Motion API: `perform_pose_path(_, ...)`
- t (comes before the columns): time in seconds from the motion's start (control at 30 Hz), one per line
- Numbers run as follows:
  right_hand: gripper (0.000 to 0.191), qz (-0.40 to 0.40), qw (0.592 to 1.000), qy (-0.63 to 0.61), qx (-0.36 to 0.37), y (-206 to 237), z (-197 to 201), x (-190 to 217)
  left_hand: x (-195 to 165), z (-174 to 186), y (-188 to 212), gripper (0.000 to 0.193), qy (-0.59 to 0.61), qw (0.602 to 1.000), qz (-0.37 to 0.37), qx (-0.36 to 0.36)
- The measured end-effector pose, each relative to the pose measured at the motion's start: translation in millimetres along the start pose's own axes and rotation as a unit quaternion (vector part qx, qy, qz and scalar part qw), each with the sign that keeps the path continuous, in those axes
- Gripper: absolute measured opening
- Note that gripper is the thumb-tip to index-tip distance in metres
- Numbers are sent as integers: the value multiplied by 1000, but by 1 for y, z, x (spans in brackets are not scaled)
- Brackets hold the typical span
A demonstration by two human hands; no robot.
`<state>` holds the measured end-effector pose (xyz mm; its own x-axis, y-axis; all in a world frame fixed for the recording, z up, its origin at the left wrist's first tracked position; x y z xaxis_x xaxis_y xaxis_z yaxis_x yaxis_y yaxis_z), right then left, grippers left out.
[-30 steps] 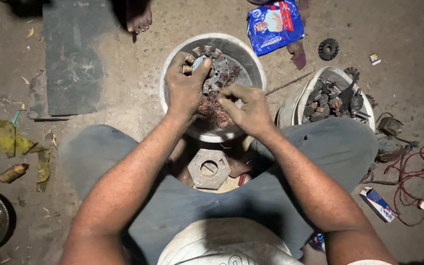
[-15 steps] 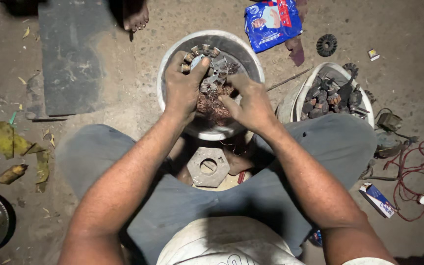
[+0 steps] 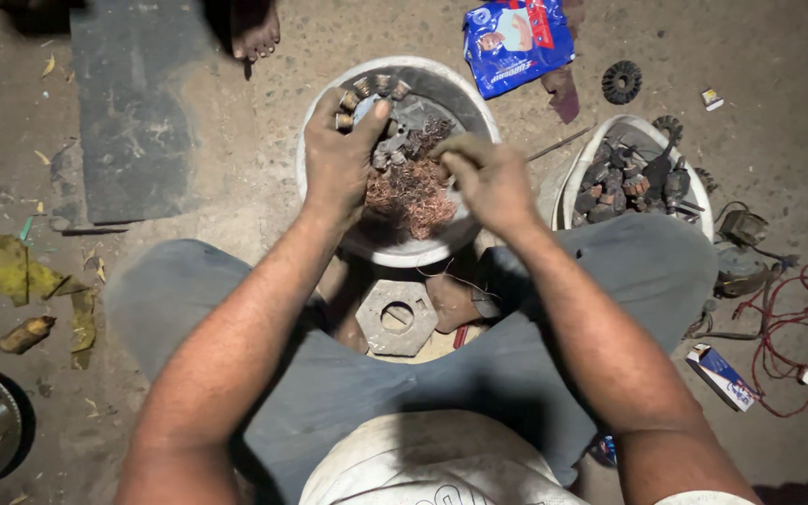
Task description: The person sits on the ground and pulls copper wire windings out of electric motor armatures by hand, dropping the copper into a basin between their legs and placing the stripped metal parts aside. They continue working through the motor pieces one at a time.
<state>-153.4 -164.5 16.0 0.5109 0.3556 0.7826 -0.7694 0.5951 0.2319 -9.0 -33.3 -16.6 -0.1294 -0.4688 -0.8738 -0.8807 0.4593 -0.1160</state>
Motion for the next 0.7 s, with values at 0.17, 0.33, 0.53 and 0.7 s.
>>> perform_pose_path(0.17,14,99,980,131,114,8,-16,5,3,3,1,15,-41,998,-41,-7)
perform_pose_path(0.33,29,95,992,68,50,4,3,6,4,19,-6,19,-225,963,-150,-7)
perform_pose_path(0.53,44,107,975,-130,142,15,-17,5,10,12,-2,21,-257,954,-152,2)
perform_pose_path(0.7,21,-7,995,-85,44,-4,9,-12,1,4,-3,19,-173,979,-104,11)
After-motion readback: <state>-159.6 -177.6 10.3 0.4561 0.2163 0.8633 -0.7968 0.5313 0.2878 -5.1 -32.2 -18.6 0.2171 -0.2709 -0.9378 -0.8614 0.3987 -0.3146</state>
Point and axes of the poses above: each hand's wrist, its own y-axis away from the middle knuckle, its own z-axis out of the back of the hand, x = y × z, the point moved 3 cm from there along -y, towards the middle knuckle, and after that the axes turned 14 degrees about -z, right-handed, at the moved point
